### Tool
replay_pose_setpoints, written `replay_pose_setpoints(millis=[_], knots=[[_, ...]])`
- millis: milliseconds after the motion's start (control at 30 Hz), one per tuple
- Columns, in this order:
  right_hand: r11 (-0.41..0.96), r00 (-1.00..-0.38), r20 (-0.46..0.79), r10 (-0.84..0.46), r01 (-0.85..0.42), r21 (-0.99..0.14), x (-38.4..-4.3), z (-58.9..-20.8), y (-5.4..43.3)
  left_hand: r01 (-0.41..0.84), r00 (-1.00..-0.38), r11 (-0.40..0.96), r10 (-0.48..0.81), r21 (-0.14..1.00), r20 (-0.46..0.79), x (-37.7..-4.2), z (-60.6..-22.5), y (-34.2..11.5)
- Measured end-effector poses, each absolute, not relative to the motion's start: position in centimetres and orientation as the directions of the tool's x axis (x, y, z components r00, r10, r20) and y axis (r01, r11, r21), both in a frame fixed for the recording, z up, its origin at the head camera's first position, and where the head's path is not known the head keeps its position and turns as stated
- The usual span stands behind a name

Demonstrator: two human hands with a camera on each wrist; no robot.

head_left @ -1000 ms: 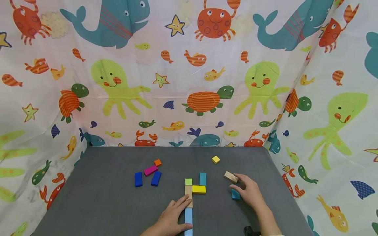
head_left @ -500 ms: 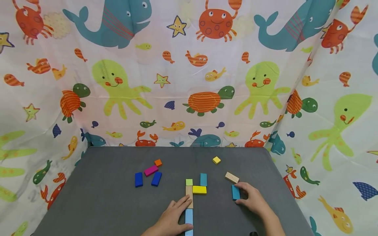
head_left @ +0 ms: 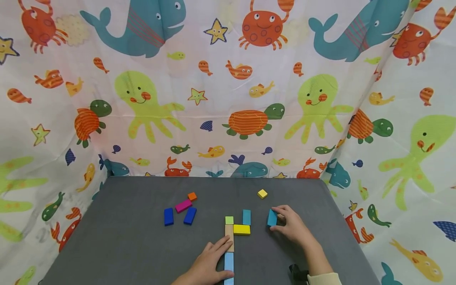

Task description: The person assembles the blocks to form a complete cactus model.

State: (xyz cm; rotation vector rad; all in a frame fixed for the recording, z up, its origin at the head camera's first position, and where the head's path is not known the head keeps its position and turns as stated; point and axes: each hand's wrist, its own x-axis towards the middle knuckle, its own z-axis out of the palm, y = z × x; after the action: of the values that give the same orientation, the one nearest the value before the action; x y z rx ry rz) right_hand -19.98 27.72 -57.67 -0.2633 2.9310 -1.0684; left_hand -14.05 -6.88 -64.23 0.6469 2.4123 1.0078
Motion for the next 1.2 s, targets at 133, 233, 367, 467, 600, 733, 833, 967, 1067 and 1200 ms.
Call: replay_pose_setpoints(millis=[133, 233, 367, 467, 600, 733, 833, 967, 1067, 1200], knots=[[0.745, -0.985, 0.052, -0.167, -0.161, -0.648, -22.0, -57.2, 25.8, 0.255, -0.787, 0.627, 0.577, 0.736, -0.219, -13.9, -63.6, -6.8], [0.74, -0.984, 0.065, -0.165, -0.167, -0.652, -23.6, -57.0, 24.5, 0.25, -0.788, 0.637, 0.571, 0.729, -0.23, -13.7, -62.9, -6.6], [0.732, -0.98, 0.101, -0.174, -0.198, -0.652, -25.7, -57.4, 23.2, 0.242, -0.795, 0.657, 0.557, 0.714, -0.242, -13.5, -62.4, -6.4], [0.716, -0.975, 0.102, -0.198, -0.215, -0.664, -27.1, -57.8, 22.5, 0.245, -0.795, 0.656, 0.557, 0.713, -0.239, -13.6, -62.4, -6.4], [0.695, -0.972, 0.064, -0.227, -0.207, -0.688, -28.3, -58.3, 21.7, 0.257, -0.788, 0.642, 0.572, 0.722, -0.227, -13.6, -62.5, -6.6], [0.68, -0.965, 0.032, -0.259, -0.206, -0.703, -28.8, -58.7, 21.2, 0.266, -0.788, 0.63, 0.578, 0.73, -0.212, -13.5, -62.8, -6.7], [0.675, -0.963, 0.025, -0.267, -0.206, -0.708, -29.0, -58.9, 21.1, 0.27, -0.793, 0.631, 0.574, 0.728, -0.203, -13.5, -63.0, -6.7], [0.681, -0.966, 0.032, -0.257, -0.204, -0.703, -29.2, -59.2, 21.0, 0.274, -0.798, 0.637, 0.569, 0.72, -0.2, -13.5, -63.0, -6.7], [0.695, -0.966, 0.028, -0.258, -0.206, -0.689, -29.5, -59.4, 21.0, 0.266, -0.8, 0.642, 0.563, 0.719, -0.206, -13.5, -62.9, -6.6], [0.704, -0.965, 0.013, -0.263, -0.201, -0.681, -29.7, -59.8, 21.1, 0.26, -0.801, 0.644, 0.56, 0.72, -0.211, -13.4, -62.8, -6.5]])
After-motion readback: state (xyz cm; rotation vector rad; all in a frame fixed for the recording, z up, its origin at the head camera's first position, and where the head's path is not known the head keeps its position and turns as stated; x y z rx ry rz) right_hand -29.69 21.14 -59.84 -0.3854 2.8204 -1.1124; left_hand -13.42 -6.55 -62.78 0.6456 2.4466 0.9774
